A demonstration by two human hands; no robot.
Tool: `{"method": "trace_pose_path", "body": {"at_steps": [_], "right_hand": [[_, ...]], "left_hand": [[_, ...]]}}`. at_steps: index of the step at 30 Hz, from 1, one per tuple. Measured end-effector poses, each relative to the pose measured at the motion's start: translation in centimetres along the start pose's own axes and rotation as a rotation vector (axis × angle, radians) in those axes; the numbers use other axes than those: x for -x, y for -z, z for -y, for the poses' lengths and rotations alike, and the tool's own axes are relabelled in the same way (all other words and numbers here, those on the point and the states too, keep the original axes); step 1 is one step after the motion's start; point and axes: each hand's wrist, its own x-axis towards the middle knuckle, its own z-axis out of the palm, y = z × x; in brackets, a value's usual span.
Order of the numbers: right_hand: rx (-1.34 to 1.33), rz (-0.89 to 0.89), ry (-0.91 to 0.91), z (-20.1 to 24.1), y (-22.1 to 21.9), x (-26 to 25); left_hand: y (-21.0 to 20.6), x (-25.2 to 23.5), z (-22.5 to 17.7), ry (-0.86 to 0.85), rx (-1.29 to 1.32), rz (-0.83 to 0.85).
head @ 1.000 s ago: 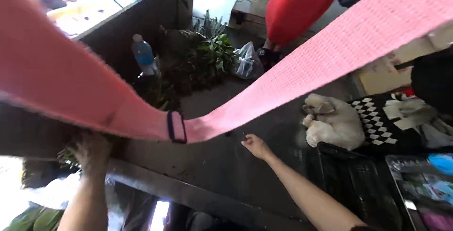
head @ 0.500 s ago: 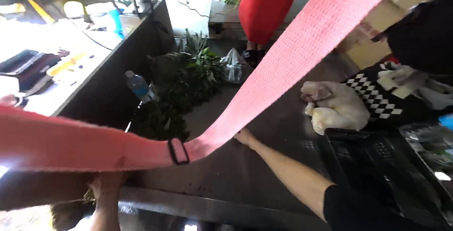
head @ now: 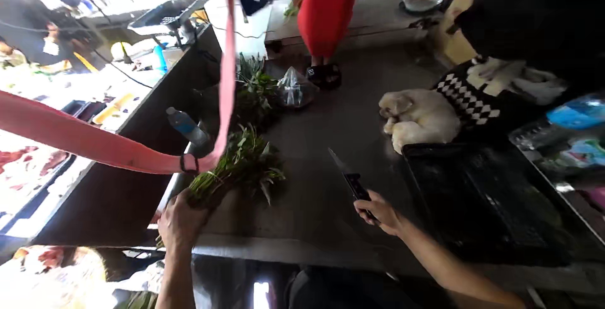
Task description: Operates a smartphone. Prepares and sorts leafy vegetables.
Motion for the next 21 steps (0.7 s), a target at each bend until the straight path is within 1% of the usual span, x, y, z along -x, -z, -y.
{"method": "trace_pose_path", "body": {"at_steps": [2,4,6,7,9,12,13,15,18,21], "right_hand": [[-0.022,0.018,0.053,-0.6,1.2,2.4],[-0.032,0.010,0.119,-1.3,2.2,4.8],[-0.036,-0.002,0.194,-2.2,3.3,6.8],[-0.037,0.003,0.220,-2.8,3.9,7.8],[-0.036,0.036,0.213,-4.1,5.1,9.9],[0.036,0.035,0.165,-6.3,6.2,12.2],[0.079,0.029,0.162,-7.1,6.5,12.7],[0.203,0.019,0.143,-8.4,6.8,13.8],[0.419,0.020,0.116,-9.6,6.7,14.3],[0.560,-0.001,0.106,-9.8,6.0,13.6]], "left_hand": [[1.4,2.2,-3.2,-0.018,0.051,0.002],[1.8,4.4,-6.7,-0.027,0.118,-0.006],[0.8,6.6,-10.4,-0.008,0.213,-0.017],[-0.2,7.8,-12.4,0.012,0.254,0.008],[-2.7,10.9,-16.1,0.011,0.282,0.158],[-6.2,15.3,-20.3,-0.166,0.214,0.442],[-7.4,16.4,-21.0,-0.217,0.188,0.502],[-10.0,17.6,-21.2,-0.273,0.161,0.556],[-13.2,18.5,-20.3,-0.280,0.177,0.564],[-14.9,18.8,-20.4,-0.252,0.293,0.523]]}}
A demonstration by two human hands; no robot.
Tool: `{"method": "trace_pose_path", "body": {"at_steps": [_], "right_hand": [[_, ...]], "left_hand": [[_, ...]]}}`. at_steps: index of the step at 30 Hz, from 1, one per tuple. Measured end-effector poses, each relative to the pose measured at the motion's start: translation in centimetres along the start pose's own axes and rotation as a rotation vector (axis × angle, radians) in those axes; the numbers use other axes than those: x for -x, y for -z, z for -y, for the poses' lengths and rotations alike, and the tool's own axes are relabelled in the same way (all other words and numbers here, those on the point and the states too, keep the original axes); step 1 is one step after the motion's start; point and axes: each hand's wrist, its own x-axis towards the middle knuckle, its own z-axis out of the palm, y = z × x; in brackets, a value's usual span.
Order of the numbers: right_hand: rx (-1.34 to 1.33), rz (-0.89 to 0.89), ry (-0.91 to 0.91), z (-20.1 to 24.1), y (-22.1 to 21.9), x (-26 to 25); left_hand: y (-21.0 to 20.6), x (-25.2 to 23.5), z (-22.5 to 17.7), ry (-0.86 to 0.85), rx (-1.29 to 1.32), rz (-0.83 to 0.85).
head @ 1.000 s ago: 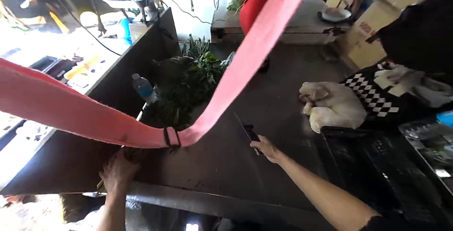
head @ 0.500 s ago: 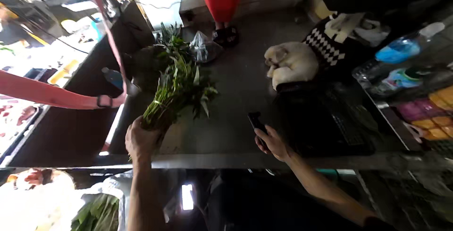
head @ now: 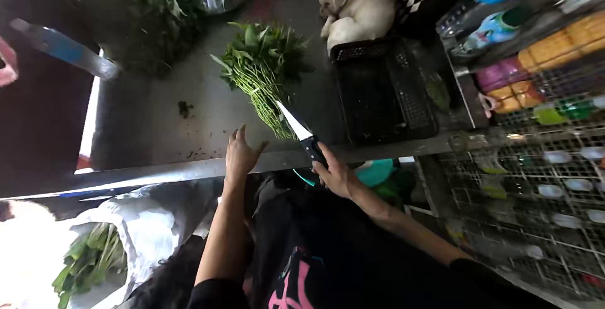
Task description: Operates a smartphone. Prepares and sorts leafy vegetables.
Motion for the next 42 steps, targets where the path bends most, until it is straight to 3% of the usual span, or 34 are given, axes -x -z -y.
{"method": "trace_pose_path", "body": {"at_steps": [6,11,15,21,26,29,31,33,35,37,39,42], "right_hand": [[0.160,-0.098,-0.023,3.3,0.1,-3.0],[0.301,-0.126,-0.132,5.9,0.3,-5.4],[0.332,-0.120,-0.169,6.5,-0.3,-6.4],[0.292,-0.271,-0.076,6.1,-3.1,-7.1],[0.305,-0.613,0.211,3.2,-6.6,-10.0],[0.271,-0.613,0.189,3.5,-5.8,-11.7],[0.105,-0.583,0.101,5.1,-4.7,-11.5],[-0.169,-0.544,0.035,7.2,-2.9,-10.6],[-0.390,-0.552,-0.001,8.1,-1.2,-9.8],[-0.407,-0.606,-0.055,7.5,0.5,-10.4],[-0.232,-0.599,-0.205,6.5,2.2,-11.3],[-0.085,-0.534,-0.338,3.8,3.0,-13.5]], "left_hand": [[-1.7,-5.2,-1.2,0.071,0.270,-0.083],[-3.6,-10.0,-2.5,0.096,0.383,0.034],[-4.6,-11.9,-1.5,0.020,0.389,0.098],[-5.1,-12.4,0.0,0.038,0.406,0.174],[-3.1,-13.5,0.5,0.004,0.396,0.236],[-2.5,-13.5,0.7,-0.010,0.394,0.260],[-2.2,-13.3,0.6,-0.018,0.391,0.223],[-2.0,-12.8,0.1,-0.081,0.341,0.122],[-2.3,-11.8,-0.6,-0.248,0.223,-0.039],[-2.1,-10.9,-2.3,-0.459,0.103,-0.116],[-2.2,-9.8,-4.3,-0.622,-0.037,0.012],[-3.9,-8.2,-6.7,-0.664,-0.276,0.371]]}}
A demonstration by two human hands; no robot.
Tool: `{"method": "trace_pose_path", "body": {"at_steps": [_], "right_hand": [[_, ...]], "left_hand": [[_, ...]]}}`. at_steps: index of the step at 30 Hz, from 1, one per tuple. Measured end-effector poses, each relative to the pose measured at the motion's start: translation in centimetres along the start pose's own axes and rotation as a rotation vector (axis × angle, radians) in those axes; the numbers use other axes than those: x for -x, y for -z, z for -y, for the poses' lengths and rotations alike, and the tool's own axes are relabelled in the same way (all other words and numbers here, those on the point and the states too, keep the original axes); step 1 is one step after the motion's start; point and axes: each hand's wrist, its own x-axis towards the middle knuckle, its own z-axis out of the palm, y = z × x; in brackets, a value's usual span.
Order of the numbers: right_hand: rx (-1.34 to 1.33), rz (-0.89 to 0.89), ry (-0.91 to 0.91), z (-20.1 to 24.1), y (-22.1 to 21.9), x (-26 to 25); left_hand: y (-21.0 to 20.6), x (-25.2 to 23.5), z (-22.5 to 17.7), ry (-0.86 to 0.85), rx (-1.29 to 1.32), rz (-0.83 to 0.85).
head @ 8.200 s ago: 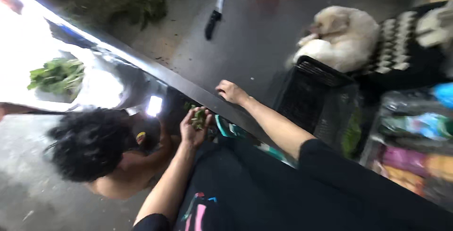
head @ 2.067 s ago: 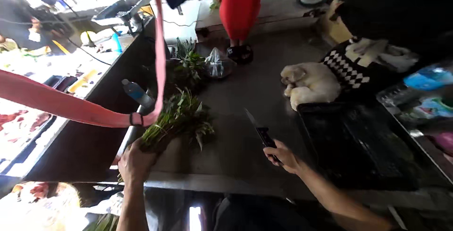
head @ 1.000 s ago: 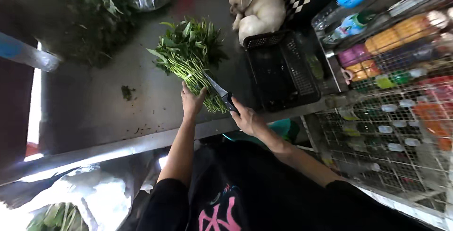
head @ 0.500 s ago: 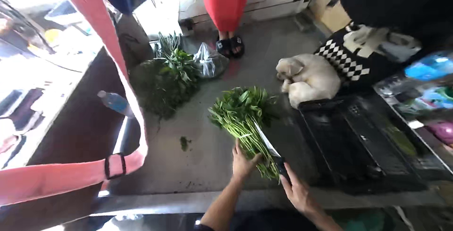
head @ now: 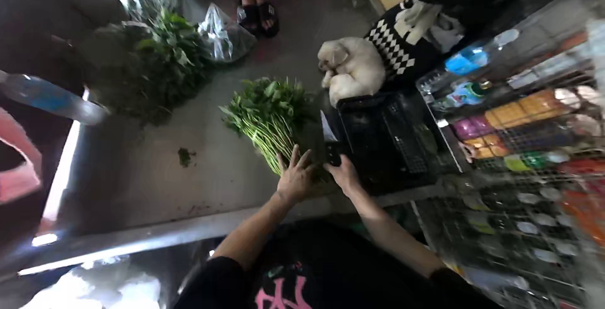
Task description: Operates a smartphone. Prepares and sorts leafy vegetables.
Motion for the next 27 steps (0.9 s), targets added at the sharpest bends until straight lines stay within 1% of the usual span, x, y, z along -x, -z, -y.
{"method": "trace_pose_path", "body": {"at_steps": [1,2,4,7,10,11,12,15,17,18,20,22,24,26,27], "right_hand": [[0.019,0.010,-0.008,-0.8,-0.5,-0.9],[0.046,0.018,-0.011,-1.5,-0.9,-1.7],[0.098,0.037,-0.002,-2.8,-1.3,-2.4],[0.167,0.093,-0.008,-3.2,-1.2,-2.5],[0.203,0.109,0.044,-4.1,-1.5,-2.5],[0.210,0.106,0.069,-4.5,-1.7,-2.5],[0.214,0.101,0.093,-4.9,-1.8,-2.4],[0.239,0.082,0.154,-5.8,-1.8,-2.3],[0.210,0.081,0.190,-6.3,-1.7,-2.4],[0.182,0.082,0.204,-6.5,-1.5,-2.6],[0.137,0.086,0.215,-6.8,-1.0,-3.0],[0.191,0.039,0.247,-7.6,-0.6,-3.1],[0.280,-0.013,0.289,-8.0,-0.7,-2.1],[0.333,-0.052,0.300,-7.2,-1.2,-0.5],[0.332,-0.073,0.317,-7.0,-1.5,0.1]], "left_hand": [[-0.8,-0.3,-0.3,0.019,-0.020,0.047],[-1.7,-0.4,-0.3,0.046,-0.031,0.041],[-2.9,0.1,0.2,0.112,-0.033,-0.037],[-3.2,2.7,1.0,0.203,0.006,-0.132],[-4.4,6.5,2.7,0.182,0.122,-0.249],[-4.9,7.8,2.9,0.193,0.184,-0.313],[-5.3,9.0,2.7,0.242,0.259,-0.394],[-5.4,11.0,1.8,0.564,0.458,-0.631],[-5.0,11.2,1.7,0.722,0.557,-0.716],[-4.7,11.0,1.7,0.752,0.599,-0.718],[-4.1,9.8,1.7,0.745,0.670,-0.668],[-3.5,7.8,1.1,0.744,0.704,-0.617],[-2.8,5.9,0.6,0.791,0.635,-0.547],[-2.5,4.3,1.1,0.831,0.530,-0.439],[-2.3,3.9,1.7,0.837,0.517,-0.414]]}}
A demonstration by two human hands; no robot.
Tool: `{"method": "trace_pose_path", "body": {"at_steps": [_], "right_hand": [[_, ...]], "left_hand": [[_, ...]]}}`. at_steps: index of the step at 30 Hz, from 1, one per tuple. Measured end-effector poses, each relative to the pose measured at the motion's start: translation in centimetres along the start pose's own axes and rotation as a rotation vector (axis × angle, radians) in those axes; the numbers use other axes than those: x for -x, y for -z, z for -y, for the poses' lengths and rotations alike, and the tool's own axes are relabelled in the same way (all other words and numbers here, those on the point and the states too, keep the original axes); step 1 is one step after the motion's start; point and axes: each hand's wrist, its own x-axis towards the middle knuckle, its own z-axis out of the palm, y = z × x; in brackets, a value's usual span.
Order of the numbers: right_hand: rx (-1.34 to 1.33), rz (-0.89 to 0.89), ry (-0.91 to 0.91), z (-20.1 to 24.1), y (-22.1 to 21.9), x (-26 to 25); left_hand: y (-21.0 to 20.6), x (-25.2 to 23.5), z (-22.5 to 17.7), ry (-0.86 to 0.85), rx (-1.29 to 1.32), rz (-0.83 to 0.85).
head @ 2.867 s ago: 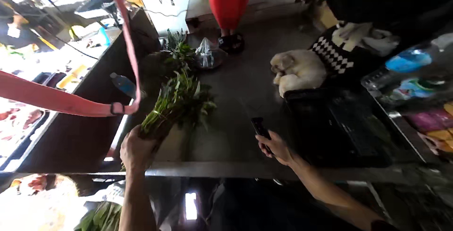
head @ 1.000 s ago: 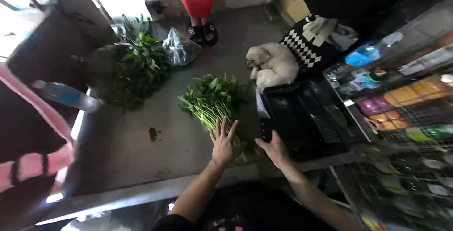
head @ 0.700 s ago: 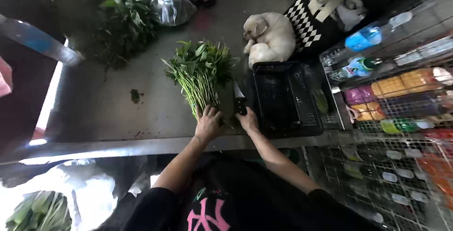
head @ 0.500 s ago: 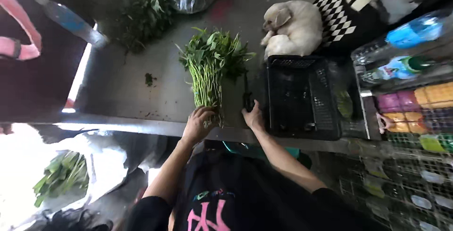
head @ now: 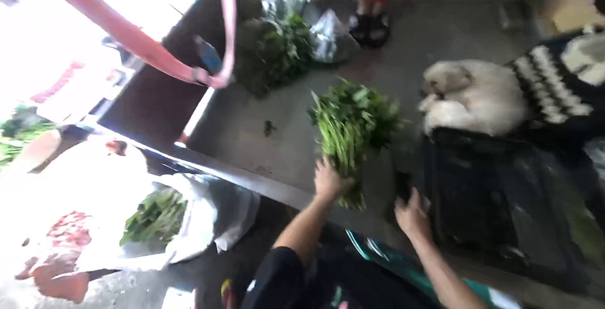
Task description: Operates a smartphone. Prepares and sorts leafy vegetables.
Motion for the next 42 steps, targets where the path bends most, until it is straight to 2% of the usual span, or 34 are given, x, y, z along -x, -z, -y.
{"method": "trace_pose_path", "body": {"at_steps": [5,8,10,13,15,17,19,23,27,29,31,33,35,38,42], "right_hand": [[-0.012,-0.176,0.170,1.3,-1.0,1.8],[-0.193,-0.091,0.240,4.1,-2.0,2.1],[-0.377,0.110,0.132,6.8,-3.4,2.0],[-0.692,0.411,-0.150,12.5,-5.5,2.5],[-0.895,0.505,-0.295,16.5,-6.9,3.8],[-0.956,0.501,-0.338,19.9,-8.3,5.4],[-1.008,0.506,-0.292,22.2,-9.1,7.2],[-1.093,0.559,-0.043,26.2,-8.4,9.5],[-1.046,0.641,0.160,31.6,-6.9,10.2],[-1.003,0.718,0.198,33.9,-7.3,10.0],[-0.900,0.823,0.216,34.8,-9.3,8.7],[-0.693,0.950,0.198,34.7,-11.7,7.2],[-0.540,1.049,0.121,34.1,-13.7,6.5],[-0.411,1.082,0.037,31.7,-15.2,6.4],[-0.407,1.127,0.007,27.4,-14.4,6.9]], "left_hand": [[3.0,-1.4,1.3,0.020,0.167,0.151],[5.0,-3.7,5.0,-0.051,0.353,0.226],[6.5,-5.3,7.6,-0.100,0.506,0.274],[10.4,-5.6,9.6,-0.143,0.641,0.391],[12.4,-4.7,10.5,-0.161,0.656,0.428],[13.9,-4.0,11.7,-0.170,0.614,0.378],[16.0,-3.1,13.0,-0.176,0.599,0.302],[21.8,0.5,14.7,-0.196,0.685,0.126],[28.1,3.1,15.6,-0.277,0.797,-0.130],[29.8,3.1,16.8,-0.304,0.708,-0.289],[29.6,2.5,18.6,-0.266,0.486,-0.454],[27.8,1.9,20.6,-0.137,0.192,-0.590],[25.3,1.5,22.2,0.014,0.045,-0.561],[22.4,0.7,23.3,0.088,0.019,-0.464],[22.3,-0.4,22.5,0.225,-0.037,-0.366]]}}
